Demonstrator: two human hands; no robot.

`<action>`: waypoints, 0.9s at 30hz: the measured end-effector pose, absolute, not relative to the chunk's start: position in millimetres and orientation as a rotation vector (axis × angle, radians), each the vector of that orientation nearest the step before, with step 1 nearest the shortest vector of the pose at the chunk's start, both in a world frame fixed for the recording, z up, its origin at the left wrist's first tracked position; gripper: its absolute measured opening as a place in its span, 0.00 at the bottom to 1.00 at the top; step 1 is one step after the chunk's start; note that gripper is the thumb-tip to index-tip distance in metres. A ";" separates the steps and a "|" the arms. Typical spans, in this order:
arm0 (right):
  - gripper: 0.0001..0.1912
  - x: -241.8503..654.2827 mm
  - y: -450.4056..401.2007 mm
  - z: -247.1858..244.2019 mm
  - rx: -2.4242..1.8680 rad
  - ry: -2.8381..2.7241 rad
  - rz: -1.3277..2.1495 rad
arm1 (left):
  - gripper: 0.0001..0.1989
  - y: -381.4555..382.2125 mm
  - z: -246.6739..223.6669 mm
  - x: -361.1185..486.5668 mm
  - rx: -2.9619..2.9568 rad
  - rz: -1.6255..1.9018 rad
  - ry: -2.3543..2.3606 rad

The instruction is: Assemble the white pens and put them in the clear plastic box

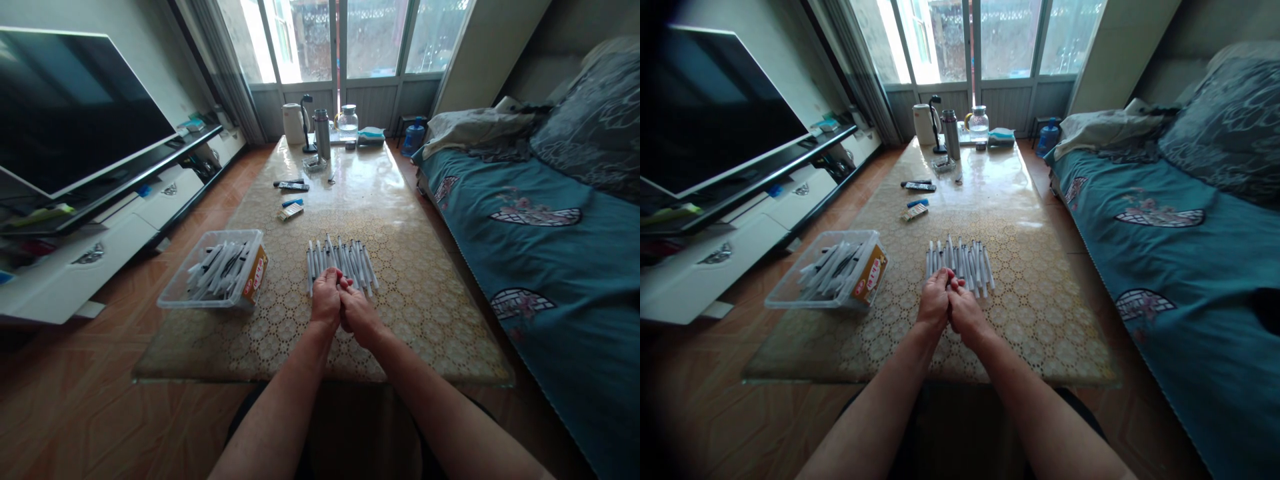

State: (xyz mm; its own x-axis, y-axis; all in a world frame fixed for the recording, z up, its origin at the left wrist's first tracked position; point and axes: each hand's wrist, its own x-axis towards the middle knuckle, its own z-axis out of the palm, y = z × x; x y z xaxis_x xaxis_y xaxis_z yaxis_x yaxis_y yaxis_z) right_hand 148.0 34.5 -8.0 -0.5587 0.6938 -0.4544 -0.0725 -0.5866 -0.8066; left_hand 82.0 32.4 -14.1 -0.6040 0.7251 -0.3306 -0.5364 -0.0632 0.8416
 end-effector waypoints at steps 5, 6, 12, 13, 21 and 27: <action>0.19 156.8 28.9 -6.8 -1.037 -1.086 2.285 | 0.16 32.8 -14.0 75.5 0.260 1.738 1.286; 0.20 159.5 29.8 -7.1 -1.016 -1.098 2.297 | 0.16 33.1 -14.8 73.4 0.248 1.729 1.273; 0.17 178.5 59.0 -11.1 -1.061 -1.248 2.258 | 0.11 29.3 -12.5 54.1 0.175 1.650 1.284; 0.17 180.8 65.5 -10.9 -1.072 -1.237 2.218 | 0.10 27.5 -10.0 52.2 0.175 1.569 1.240; 0.19 187.3 89.2 -3.1 -0.948 -1.122 2.186 | 0.11 17.5 1.2 57.7 0.207 1.184 0.813; 0.19 187.6 90.3 -15.6 -1.038 -0.908 2.077 | 0.15 16.6 -2.6 65.6 0.234 1.345 0.885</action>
State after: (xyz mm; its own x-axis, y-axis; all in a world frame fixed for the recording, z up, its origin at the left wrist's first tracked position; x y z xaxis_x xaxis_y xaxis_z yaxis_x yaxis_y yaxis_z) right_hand 187.6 90.3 -15.6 -0.4857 0.7753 -0.4037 -0.2303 -0.5590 -0.7965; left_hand 65.6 16.6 -2.6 -0.0342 0.9080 -0.4176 -0.7429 0.2564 0.6184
